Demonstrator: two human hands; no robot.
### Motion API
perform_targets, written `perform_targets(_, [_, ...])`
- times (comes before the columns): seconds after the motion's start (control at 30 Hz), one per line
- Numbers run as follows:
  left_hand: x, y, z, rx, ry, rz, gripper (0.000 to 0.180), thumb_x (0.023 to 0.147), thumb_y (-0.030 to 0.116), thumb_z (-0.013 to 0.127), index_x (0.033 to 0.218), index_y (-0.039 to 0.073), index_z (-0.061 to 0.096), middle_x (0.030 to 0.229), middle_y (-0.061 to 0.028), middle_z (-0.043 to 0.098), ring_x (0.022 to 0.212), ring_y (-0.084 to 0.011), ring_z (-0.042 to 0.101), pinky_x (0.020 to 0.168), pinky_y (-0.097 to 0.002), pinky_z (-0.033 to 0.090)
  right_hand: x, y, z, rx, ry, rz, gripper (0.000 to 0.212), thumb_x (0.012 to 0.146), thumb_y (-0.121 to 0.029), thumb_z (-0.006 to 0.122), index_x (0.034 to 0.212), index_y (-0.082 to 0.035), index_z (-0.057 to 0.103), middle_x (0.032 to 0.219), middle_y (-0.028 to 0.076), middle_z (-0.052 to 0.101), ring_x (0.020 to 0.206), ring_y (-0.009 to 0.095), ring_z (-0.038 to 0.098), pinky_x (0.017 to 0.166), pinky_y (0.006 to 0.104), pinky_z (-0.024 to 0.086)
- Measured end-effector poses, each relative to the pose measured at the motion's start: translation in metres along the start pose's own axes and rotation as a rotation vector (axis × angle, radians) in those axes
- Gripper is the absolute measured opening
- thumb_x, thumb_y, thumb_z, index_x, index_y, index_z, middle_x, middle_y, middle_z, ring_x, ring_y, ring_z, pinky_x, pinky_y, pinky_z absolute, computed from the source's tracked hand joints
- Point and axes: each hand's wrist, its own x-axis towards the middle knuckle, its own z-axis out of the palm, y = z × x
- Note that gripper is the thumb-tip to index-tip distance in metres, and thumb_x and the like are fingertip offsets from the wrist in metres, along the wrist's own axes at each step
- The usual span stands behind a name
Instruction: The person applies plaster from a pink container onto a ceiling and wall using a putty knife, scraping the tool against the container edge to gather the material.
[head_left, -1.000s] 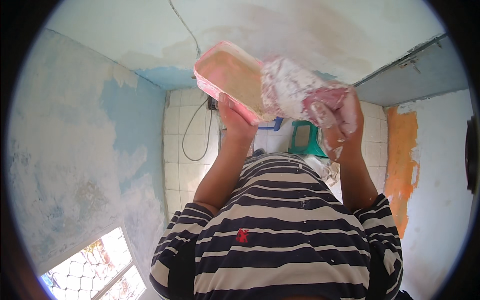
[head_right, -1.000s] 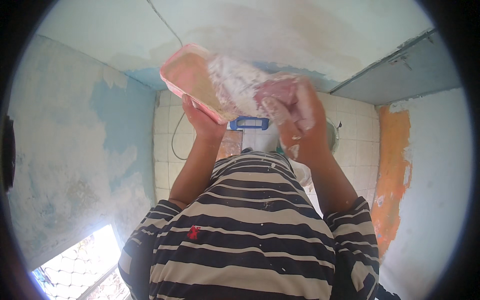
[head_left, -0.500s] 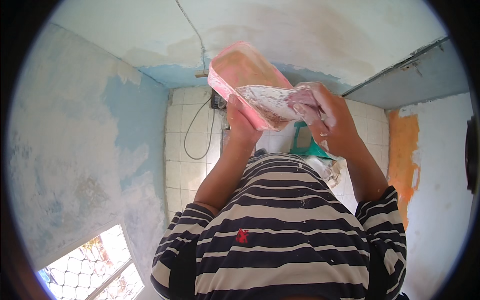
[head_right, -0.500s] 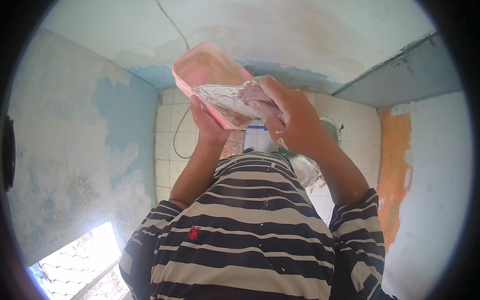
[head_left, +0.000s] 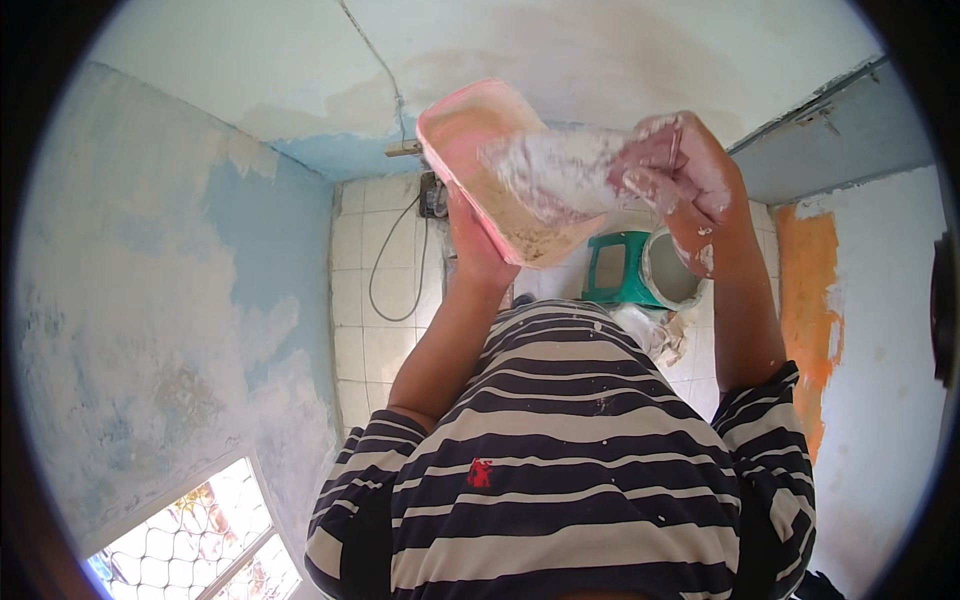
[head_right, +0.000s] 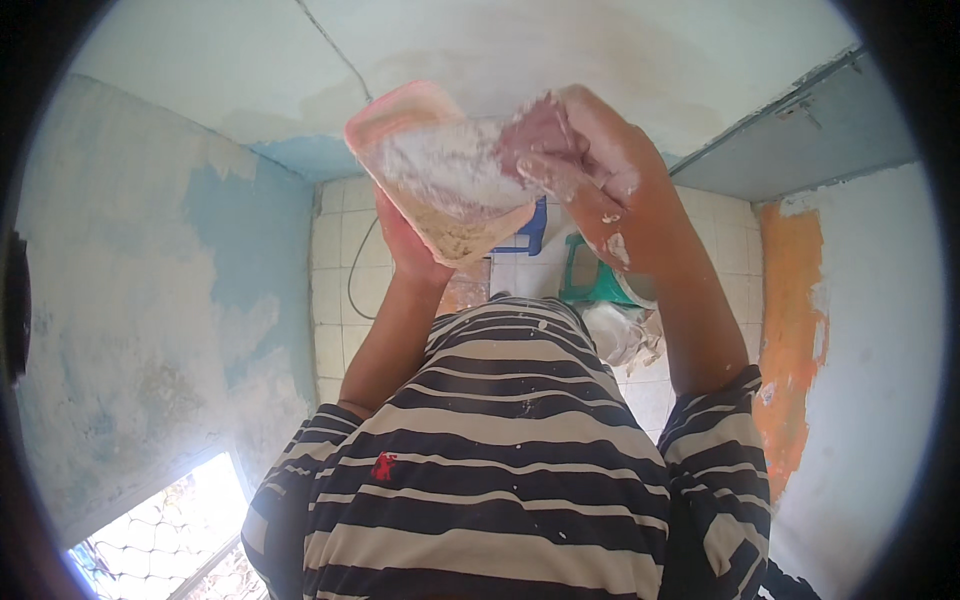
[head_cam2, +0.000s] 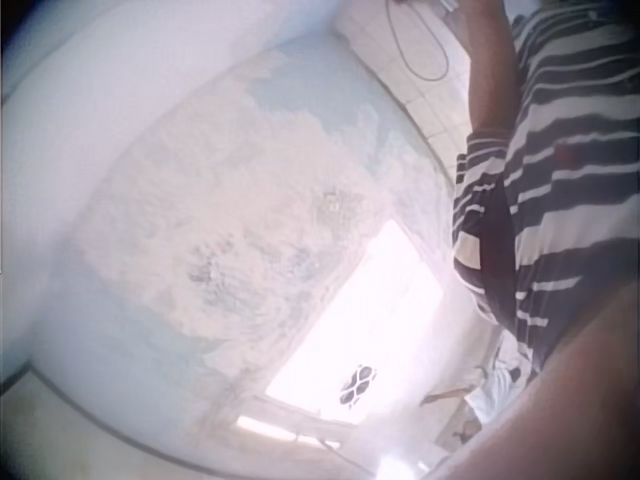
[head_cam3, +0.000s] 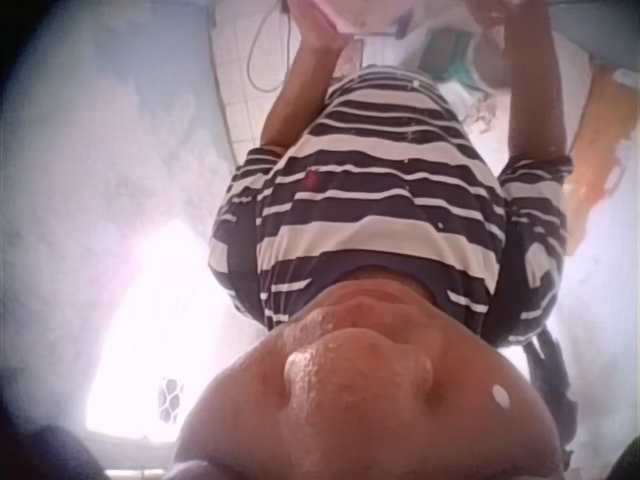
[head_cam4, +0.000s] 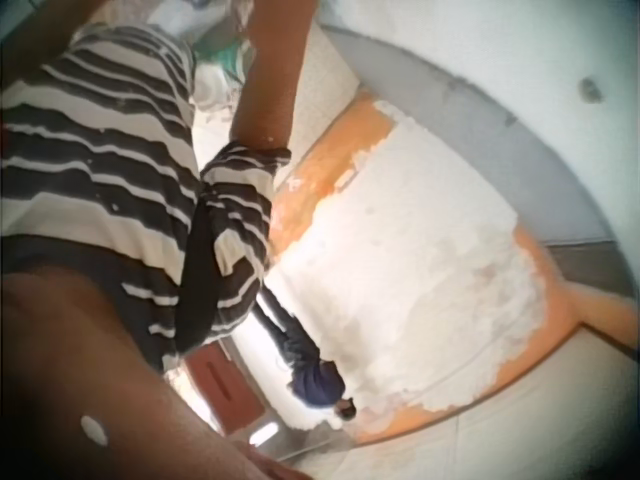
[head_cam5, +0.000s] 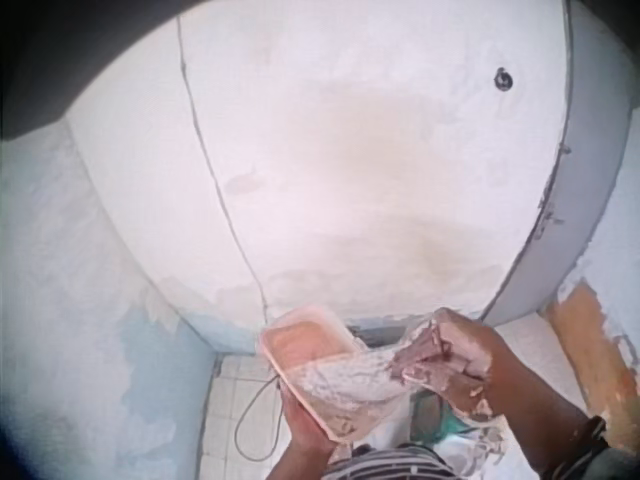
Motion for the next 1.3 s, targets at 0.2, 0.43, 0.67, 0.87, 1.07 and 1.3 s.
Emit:
perform_targets(0.2, [0.001, 0.006, 0.007, -0.46, -0.291, -0.247, 0.071, 0.1, 0.061, 0.036, 0.15, 0.011, 0.032, 0.147, -0.014, 0.045, 0.131, -0.0331, 0.049, 0.108, -0.0501, 0.043, 0.001, 0.015, -0.005, -0.257, -0.344, -0.075, 0.017, 0.089, -0.003, 0.058, 0.105, 0.004, 0.058, 0.098, 0.014, 0.069, 0.093, 0.028, 0.068, 0.086, 0.0344, 0.051])
perform_targets(0.43, [0.003, 0.005, -0.008, -0.28, -0.22, -0.221, 0.077, 0.097, 0.068, 0.033, 0.151, 0.013, 0.031, 0.147, -0.0112, 0.044, 0.13, -0.0328, 0.048, 0.107, -0.05, 0.043, -0.006, 0.015, 0.003, -0.516, -0.402, 0.003, 0.017, 0.089, -0.005, 0.061, 0.104, 0.002, 0.057, 0.099, 0.012, 0.068, 0.086, 0.022, 0.067, 0.084, 0.0326, 0.051])
perform_targets(0.67, [-0.009, 0.003, 0.007, 0.06, -0.118, 0.036, 0.097, 0.086, 0.084, 0.037, 0.152, 0.013, 0.031, 0.146, -0.0074, 0.044, 0.13, -0.0255, 0.049, 0.107, -0.045, 0.043, -0.005, 0.005, 0.029, -0.192, 0.13, -0.081, 0.046, 0.089, 0.0, 0.061, 0.131, -0.005, 0.044, 0.099, 0.016, 0.068, 0.093, 0.022, 0.069, 0.082, 0.0315, 0.053])
perform_targets(0.87, [-0.01, -0.002, 0.002, 0.147, -0.227, 0.118, 0.089, 0.091, 0.08, 0.032, 0.15, 0.015, 0.031, 0.145, -0.0084, 0.044, 0.13, -0.0262, 0.049, 0.105, -0.0438, 0.045, 0.0, 0.015, 0.054, -0.386, 0.005, -0.05, 0.048, 0.088, -0.001, 0.059, 0.134, -0.007, 0.043, 0.102, 0.025, 0.068, 0.099, 0.043, 0.067, 0.083, 0.0429, 0.054])
perform_targets(1.07, [-0.015, -0.008, -0.001, -0.039, -0.065, 0.037, 0.08, 0.095, 0.073, 0.032, 0.149, 0.014, 0.035, 0.144, -0.007, 0.047, 0.13, -0.0264, 0.05, 0.103, -0.0424, 0.046, 0.01, 0.031, 0.047, -0.453, 0.214, -0.288, 0.043, 0.09, 0.006, 0.063, 0.127, 0.001, 0.042, 0.105, 0.016, 0.062, 0.092, 0.018, 0.066, 0.084, 0.03, 0.053])
perform_targets(1.3, [-0.014, -0.016, 0.005, 0.053, -0.143, 0.059, 0.078, 0.096, 0.07, 0.037, 0.151, 0.014, 0.033, 0.146, -0.0071, 0.046, 0.13, -0.0257, 0.049, 0.104, -0.0436, 0.046, 0.03, 0.07, 0.048, -0.455, 0.376, -0.473, 0.026, 0.092, 0.0, 0.064, 0.11, -0.002, 0.045, 0.077, 0.012, 0.064, 0.069, 0.018, 0.068, 0.061, 0.0282, 0.052])
